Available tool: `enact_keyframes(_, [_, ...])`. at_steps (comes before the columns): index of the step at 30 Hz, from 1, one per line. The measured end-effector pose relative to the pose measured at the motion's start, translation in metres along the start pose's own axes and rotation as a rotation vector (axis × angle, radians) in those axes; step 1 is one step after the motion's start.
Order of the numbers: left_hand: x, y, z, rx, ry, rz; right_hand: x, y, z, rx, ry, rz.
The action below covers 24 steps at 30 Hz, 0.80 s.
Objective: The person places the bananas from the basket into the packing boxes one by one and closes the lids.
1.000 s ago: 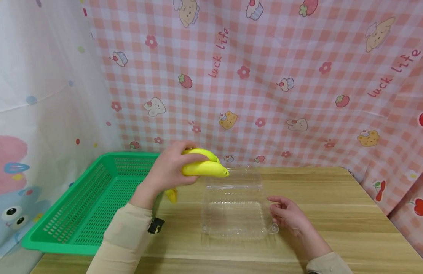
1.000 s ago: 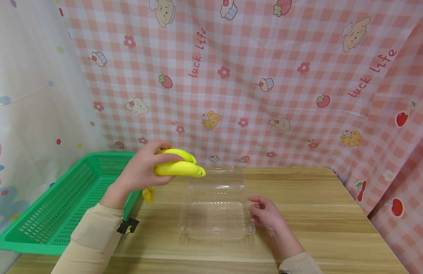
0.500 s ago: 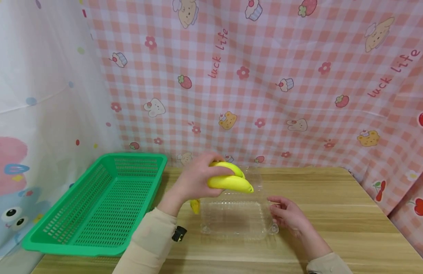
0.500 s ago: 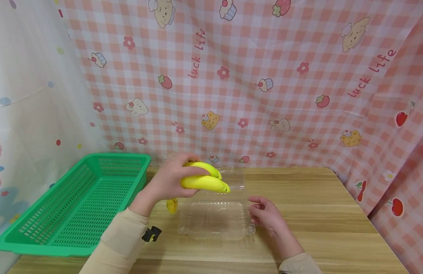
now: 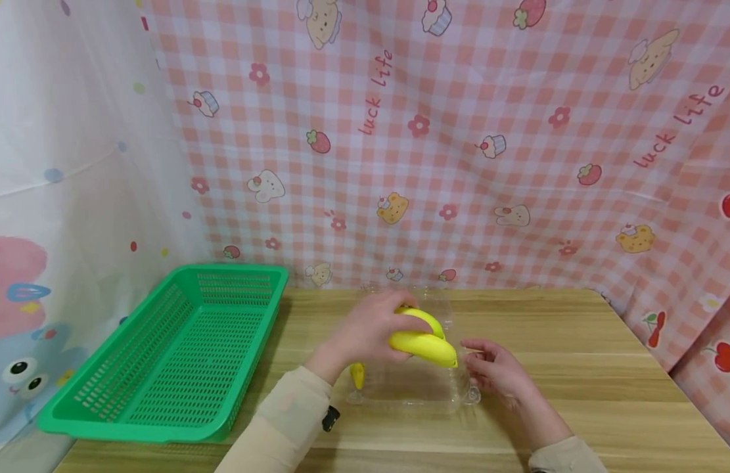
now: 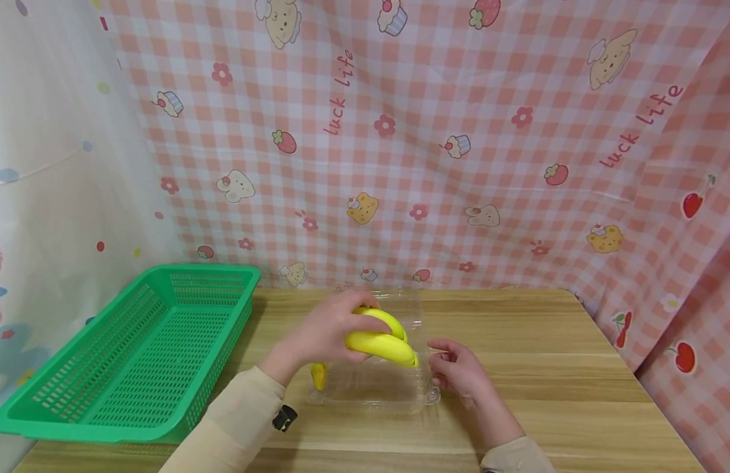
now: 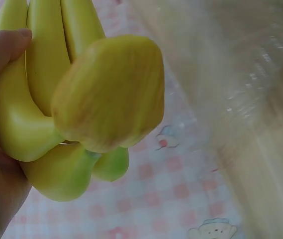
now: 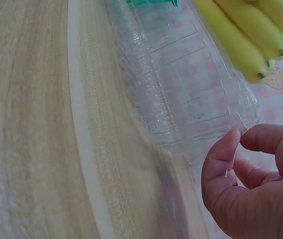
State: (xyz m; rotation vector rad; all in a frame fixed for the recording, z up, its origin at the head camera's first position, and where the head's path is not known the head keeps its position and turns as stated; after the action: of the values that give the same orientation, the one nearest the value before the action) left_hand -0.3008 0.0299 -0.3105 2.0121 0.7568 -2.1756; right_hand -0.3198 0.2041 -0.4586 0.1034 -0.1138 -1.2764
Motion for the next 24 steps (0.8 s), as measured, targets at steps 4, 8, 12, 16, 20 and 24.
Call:
enact_keyframes(4, [0.018, -0.004, -0.001, -0.017, -0.01, 0.082, 0.002, 0.001, 0.001, -0.007, 0.005, 0.01])
enact_keyframes(8, [0.033, -0.007, -0.002, -0.033, -0.011, 0.138, 0.002, 0.001, 0.001, -0.007, 0.004, 0.014])
enact_keyframes(12, [0.044, -0.01, -0.003, -0.025, -0.028, 0.172, 0.001, 0.001, 0.001, 0.001, 0.007, 0.002])
enact_keyframes(16, [0.053, -0.012, -0.006, -0.016, -0.03, 0.187, 0.001, 0.001, 0.001, 0.004, 0.016, -0.004])
enact_keyframes(20, [0.062, -0.013, -0.007, -0.019, -0.018, 0.211, 0.001, 0.001, 0.001, 0.004, 0.019, -0.003])
enact_keyframes(24, [0.07, -0.013, -0.005, -0.036, -0.006, 0.24, 0.001, 0.001, 0.0, -0.003, 0.016, 0.003])
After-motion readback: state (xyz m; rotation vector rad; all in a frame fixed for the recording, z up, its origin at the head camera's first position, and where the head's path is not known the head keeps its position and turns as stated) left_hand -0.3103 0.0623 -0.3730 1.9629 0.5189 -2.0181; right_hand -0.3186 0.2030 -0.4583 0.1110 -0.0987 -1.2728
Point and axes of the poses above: each hand's wrist, its own y-axis away from the middle knuckle, its own x-axis out of the palm, z = x × y, the point moved 10 cm from there along -y, towards the middle knuckle, and after that the axes turned 10 degrees about z, right-handed, at the moved point
